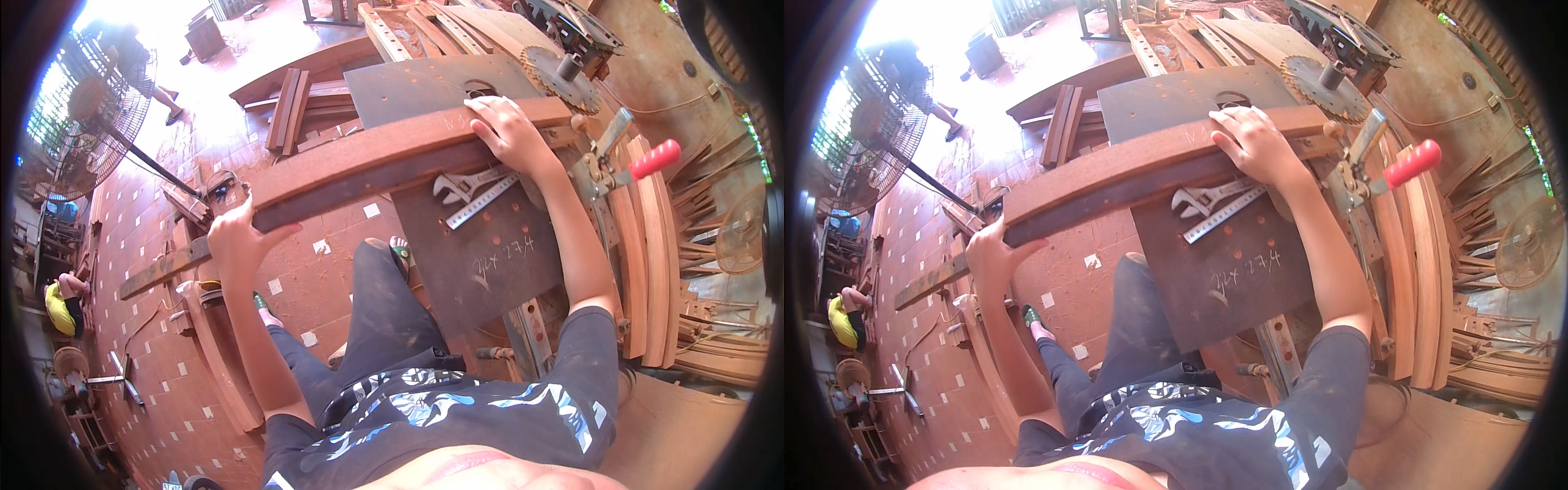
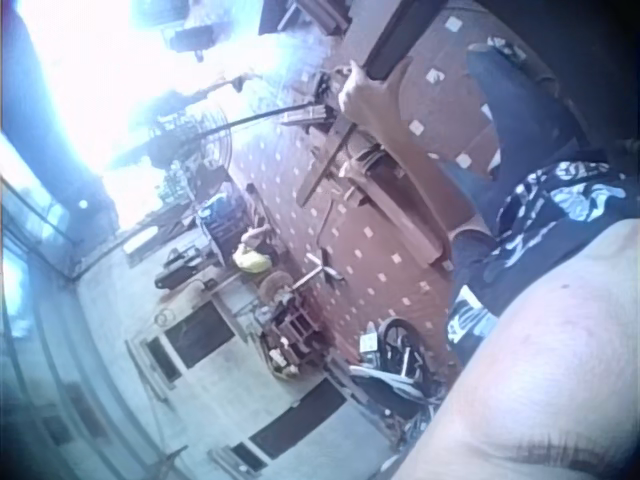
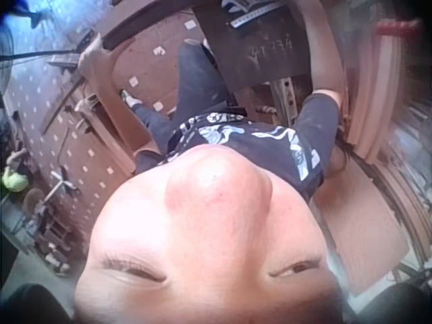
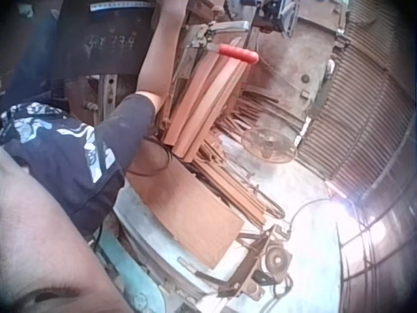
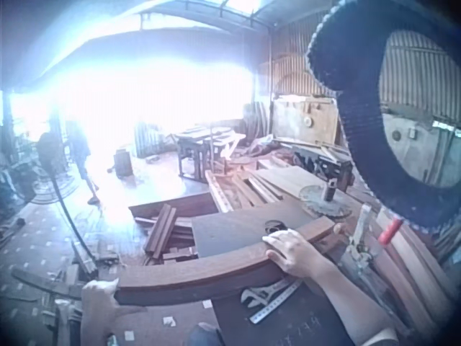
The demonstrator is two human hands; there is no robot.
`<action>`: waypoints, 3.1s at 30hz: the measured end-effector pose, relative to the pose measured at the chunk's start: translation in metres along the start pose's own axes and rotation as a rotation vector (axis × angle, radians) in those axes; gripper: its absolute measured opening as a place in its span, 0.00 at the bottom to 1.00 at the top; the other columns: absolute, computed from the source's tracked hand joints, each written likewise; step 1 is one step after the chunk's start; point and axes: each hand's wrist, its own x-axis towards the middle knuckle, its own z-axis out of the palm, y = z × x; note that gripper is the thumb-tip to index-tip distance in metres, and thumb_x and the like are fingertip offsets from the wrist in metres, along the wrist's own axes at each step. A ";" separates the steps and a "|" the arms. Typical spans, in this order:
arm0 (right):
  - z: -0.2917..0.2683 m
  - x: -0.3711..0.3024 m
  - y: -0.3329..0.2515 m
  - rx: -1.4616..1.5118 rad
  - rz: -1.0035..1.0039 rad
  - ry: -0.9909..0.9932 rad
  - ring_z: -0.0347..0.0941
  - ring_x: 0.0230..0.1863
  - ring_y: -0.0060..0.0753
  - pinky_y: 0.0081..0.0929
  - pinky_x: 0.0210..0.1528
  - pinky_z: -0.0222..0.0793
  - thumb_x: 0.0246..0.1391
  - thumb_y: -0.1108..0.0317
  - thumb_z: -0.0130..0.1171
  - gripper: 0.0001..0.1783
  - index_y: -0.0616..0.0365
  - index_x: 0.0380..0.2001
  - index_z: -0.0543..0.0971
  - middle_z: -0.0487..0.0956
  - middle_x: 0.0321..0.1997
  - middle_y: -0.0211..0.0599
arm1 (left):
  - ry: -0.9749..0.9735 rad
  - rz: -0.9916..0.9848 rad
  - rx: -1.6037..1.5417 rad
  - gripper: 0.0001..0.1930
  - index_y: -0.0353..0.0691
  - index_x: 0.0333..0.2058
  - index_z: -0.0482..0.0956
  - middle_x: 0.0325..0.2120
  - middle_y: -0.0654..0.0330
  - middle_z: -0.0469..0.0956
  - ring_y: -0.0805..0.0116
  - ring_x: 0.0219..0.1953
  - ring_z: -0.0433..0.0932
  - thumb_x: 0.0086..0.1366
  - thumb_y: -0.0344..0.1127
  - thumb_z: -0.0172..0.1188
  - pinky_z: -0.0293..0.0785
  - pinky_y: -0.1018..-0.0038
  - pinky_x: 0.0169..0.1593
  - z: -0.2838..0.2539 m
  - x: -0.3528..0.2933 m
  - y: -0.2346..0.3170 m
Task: The person repeatedly rubs a curved wooden piece against a stationary surface in a workshop, likely sanding or smoothing it. The hands hold the wood and move it back and forth along the surface throughout the clip.
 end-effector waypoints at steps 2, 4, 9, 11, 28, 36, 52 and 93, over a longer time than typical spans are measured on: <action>0.005 0.001 0.005 -0.019 -0.016 0.026 0.67 0.68 0.53 0.46 0.73 0.56 0.73 0.47 0.45 0.30 0.61 0.61 0.75 0.75 0.64 0.52 | 0.004 -0.014 -0.027 0.45 0.41 0.42 0.88 0.25 0.52 0.84 0.53 0.29 0.84 0.40 0.78 0.71 0.78 0.62 0.39 0.004 0.003 -0.001; 0.008 0.002 0.007 -0.033 -0.018 0.070 0.69 0.67 0.52 0.46 0.72 0.58 0.72 0.46 0.45 0.30 0.60 0.60 0.76 0.77 0.62 0.52 | -0.046 -0.040 -0.036 0.46 0.41 0.44 0.88 0.25 0.52 0.84 0.53 0.30 0.84 0.40 0.78 0.71 0.78 0.62 0.39 0.000 0.006 0.004; 0.011 0.004 0.011 0.019 -0.032 0.140 0.72 0.64 0.51 0.46 0.69 0.62 0.72 0.45 0.46 0.29 0.56 0.56 0.80 0.81 0.58 0.50 | -0.090 -0.085 -0.020 0.39 0.46 0.46 0.87 0.30 0.53 0.86 0.52 0.35 0.86 0.45 0.71 0.73 0.79 0.61 0.42 -0.003 0.007 0.008; 0.014 0.006 0.008 0.046 -0.061 0.170 0.74 0.61 0.52 0.45 0.66 0.64 0.72 0.46 0.46 0.28 0.56 0.54 0.82 0.82 0.55 0.48 | -0.110 -0.111 -0.058 0.39 0.46 0.47 0.87 0.30 0.53 0.87 0.53 0.35 0.86 0.45 0.71 0.73 0.79 0.61 0.42 -0.008 0.006 0.010; 0.018 0.013 0.018 0.003 -0.105 0.319 0.74 0.61 0.47 0.42 0.66 0.66 0.72 0.44 0.45 0.27 0.55 0.49 0.84 0.80 0.57 0.43 | 0.016 -0.180 0.079 0.52 0.35 0.42 0.88 0.21 0.53 0.84 0.56 0.28 0.86 0.38 0.84 0.67 0.79 0.65 0.35 0.016 0.003 -0.001; 0.008 0.010 0.011 0.018 0.212 0.294 0.78 0.56 0.48 0.44 0.60 0.71 0.70 0.37 0.42 0.32 0.49 0.48 0.86 0.85 0.49 0.41 | 0.049 -0.177 0.064 0.56 0.30 0.45 0.86 0.23 0.52 0.85 0.58 0.29 0.86 0.37 0.84 0.67 0.80 0.66 0.36 0.019 0.007 -0.001; 0.024 0.015 0.016 -0.077 0.186 0.436 0.77 0.58 0.44 0.42 0.66 0.63 0.70 0.39 0.45 0.29 0.50 0.45 0.85 0.84 0.49 0.41 | 0.015 -0.222 0.108 0.57 0.34 0.55 0.82 0.34 0.50 0.87 0.55 0.37 0.87 0.39 0.81 0.69 0.81 0.64 0.43 0.012 0.005 0.012; 0.019 0.002 0.006 0.102 0.174 0.209 0.74 0.61 0.49 0.43 0.69 0.62 0.66 0.55 0.55 0.19 0.59 0.48 0.82 0.82 0.53 0.45 | 0.110 -0.008 0.061 0.41 0.39 0.28 0.82 0.21 0.57 0.81 0.58 0.25 0.82 0.34 0.76 0.75 0.78 0.65 0.38 0.002 0.004 0.010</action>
